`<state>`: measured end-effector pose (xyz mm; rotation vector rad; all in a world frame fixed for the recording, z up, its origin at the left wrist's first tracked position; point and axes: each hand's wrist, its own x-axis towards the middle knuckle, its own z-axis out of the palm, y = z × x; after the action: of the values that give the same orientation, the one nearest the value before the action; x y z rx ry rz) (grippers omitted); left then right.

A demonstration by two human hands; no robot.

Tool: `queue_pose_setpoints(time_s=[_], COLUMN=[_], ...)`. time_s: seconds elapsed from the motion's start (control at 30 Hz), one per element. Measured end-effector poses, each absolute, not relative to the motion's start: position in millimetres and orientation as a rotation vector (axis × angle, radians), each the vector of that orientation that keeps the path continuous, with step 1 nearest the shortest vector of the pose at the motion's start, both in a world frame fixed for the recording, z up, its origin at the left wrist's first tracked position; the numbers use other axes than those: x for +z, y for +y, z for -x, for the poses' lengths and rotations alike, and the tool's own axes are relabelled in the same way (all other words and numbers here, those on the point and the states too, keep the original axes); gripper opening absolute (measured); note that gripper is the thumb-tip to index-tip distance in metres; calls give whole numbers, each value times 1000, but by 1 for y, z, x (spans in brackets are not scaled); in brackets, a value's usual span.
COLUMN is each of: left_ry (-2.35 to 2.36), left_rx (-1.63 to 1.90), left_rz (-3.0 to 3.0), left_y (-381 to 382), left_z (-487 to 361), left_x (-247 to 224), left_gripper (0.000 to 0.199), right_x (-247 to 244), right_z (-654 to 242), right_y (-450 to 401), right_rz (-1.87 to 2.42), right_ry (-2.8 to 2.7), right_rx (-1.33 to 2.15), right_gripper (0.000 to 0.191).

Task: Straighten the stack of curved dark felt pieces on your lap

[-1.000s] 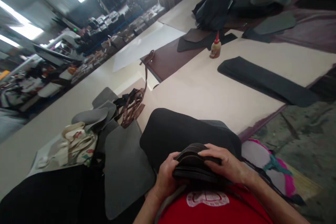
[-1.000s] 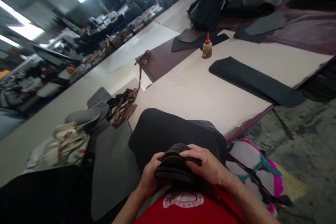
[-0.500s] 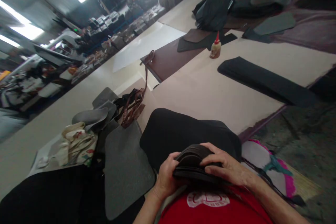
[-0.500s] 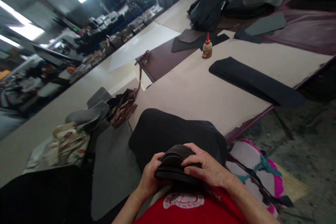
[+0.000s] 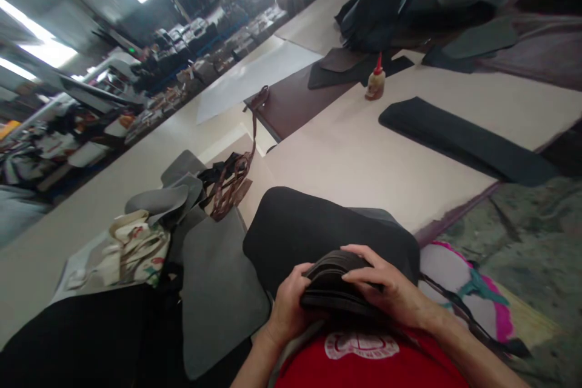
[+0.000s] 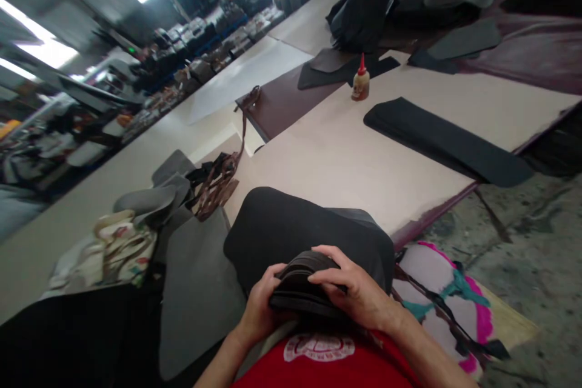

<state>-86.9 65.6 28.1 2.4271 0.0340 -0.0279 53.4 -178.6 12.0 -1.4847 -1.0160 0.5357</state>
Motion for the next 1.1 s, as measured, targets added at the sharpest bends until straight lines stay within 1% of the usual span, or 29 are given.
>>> queue_pose_setpoints(time_s=[0.2,0.3,0.43,0.6,0.73,0.97,1.1], left_ry=[92,92,68,85,53,70,63], left_rx=[-103,-104,-84,-95,-57,-79,-78], left_rz=[-2430,-2421,-2410,-2396,-2382,-2382,-2371], left_y=[65,65,66,66,64,66,68], left_z=[86,85,86,86,85,86,87], left_x=[30,31,29,29,30,30,28], left_gripper=[45,47,47,41,40,43,42], right_x=[30,34,33,29,25,18,22], right_z=[-60,-62,-62,-60,-58,-56,-57], right_y=[-184,-183,-181,-180,-180,-181,-182], right_rz=[1453,1430,1409,1420,1425,1396,1386], right_ry=[-1035,-996,-971,-980,-1018,-1022,-1037], right_rx=[707,758,758,717,626,591,592], right_gripper=[24,26,24,20,25,31,28])
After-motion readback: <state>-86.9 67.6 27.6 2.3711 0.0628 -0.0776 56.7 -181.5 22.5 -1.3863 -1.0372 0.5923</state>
